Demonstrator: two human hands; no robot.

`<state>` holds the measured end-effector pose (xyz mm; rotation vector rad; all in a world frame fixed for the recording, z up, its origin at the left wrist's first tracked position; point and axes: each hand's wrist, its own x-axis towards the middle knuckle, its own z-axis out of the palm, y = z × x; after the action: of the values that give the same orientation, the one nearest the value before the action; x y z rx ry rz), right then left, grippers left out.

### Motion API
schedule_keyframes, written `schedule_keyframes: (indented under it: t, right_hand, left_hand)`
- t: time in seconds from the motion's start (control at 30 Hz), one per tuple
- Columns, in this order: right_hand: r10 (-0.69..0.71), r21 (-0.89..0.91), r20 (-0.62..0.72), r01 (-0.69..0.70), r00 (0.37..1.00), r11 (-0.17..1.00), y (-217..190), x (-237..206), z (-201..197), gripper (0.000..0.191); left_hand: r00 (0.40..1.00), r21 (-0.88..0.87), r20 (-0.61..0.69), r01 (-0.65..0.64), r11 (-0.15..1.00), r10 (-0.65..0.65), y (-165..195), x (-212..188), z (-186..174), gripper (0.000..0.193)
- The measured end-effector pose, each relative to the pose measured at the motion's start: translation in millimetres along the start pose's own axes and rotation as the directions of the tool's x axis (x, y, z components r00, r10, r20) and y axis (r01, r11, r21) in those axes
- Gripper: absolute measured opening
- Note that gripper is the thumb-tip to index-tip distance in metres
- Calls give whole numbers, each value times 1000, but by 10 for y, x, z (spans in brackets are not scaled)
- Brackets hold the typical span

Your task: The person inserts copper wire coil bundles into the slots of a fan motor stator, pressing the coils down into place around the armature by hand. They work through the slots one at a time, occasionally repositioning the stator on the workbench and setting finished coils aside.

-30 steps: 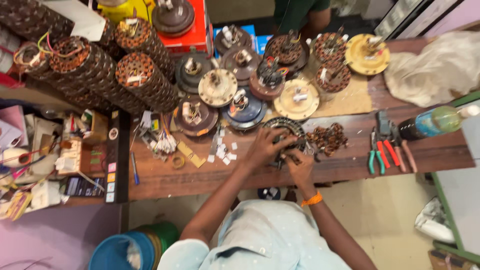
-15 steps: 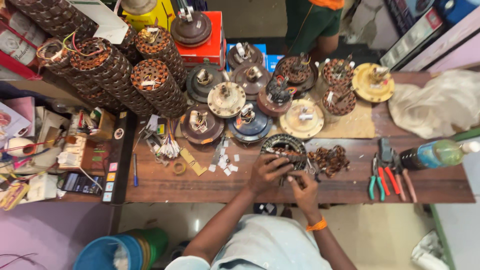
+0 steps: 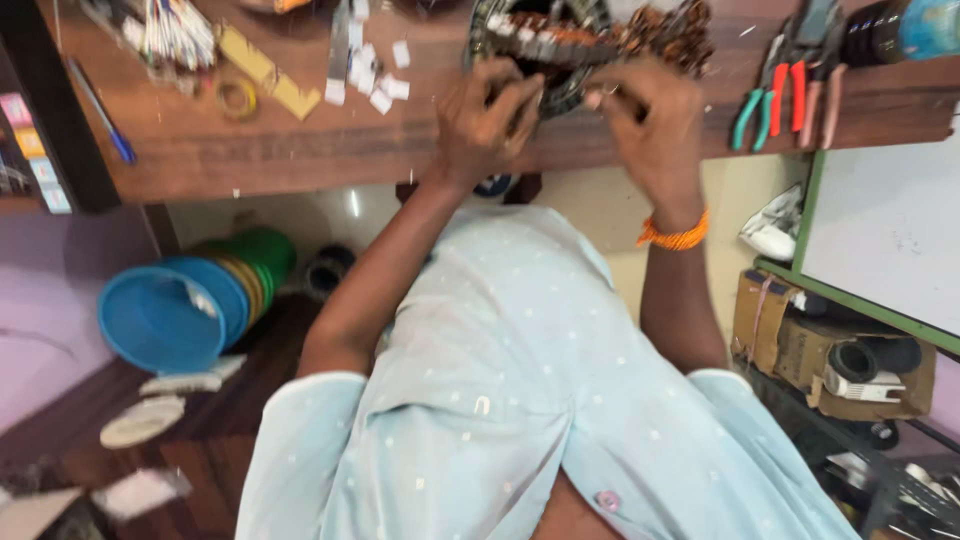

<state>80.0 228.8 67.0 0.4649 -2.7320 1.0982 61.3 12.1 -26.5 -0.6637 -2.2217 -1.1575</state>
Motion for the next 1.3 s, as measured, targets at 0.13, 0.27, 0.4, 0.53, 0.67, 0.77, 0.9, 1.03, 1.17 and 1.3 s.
schedule_keyframes:
  t: [0.13,0.27,0.4,0.53,0.67,0.77,0.9,1.03,1.17,1.3]
  right_hand:
    - [53,30,68,-55,996,998,-116,337,5,8]
    - [69,-19,79,-67,994,998,-43,715,41,8]
    - [214,-22,137,-213,967,977,99,794,49,10]
    - [97,81,175,-113,980,990,228,823,107,9]
    - [133,152,275,-180,952,972,306,940,215,10]
    - [218,167,299,-276,929,947,356,1013,229,11]
    - [80,85,145,-93,986,992,478,1043,282,11]
    - [396,179,155,-420,905,890,663,915,315,15]
    - [361,227,60,-365,930,903,732,879,422,16]
    - [499,384,102,-497,861,778,700,844,469,19]
  left_hand:
    - [985,-115,-42,159,981,-165,88,90,21,15]
    - [933,-294,-49,327,898,-356,212,201,87,9]
    - [871,-391,11,455,800,-491,305,150,200,9]
    - [825,-414,21,522,746,-565,271,58,308,11]
    - [775,-346,-32,584,734,-631,204,60,361,15]
    - [753,-338,-51,604,721,-655,201,121,391,13]
    - [721,-373,-60,626,685,-691,246,166,369,12]
    - [841,-321,-76,488,812,-536,339,121,160,10]
    - [996,68,-84,10,998,-5,159,428,-100,39]
    - [965,-91,234,-96,991,115,-148,793,-290,54]
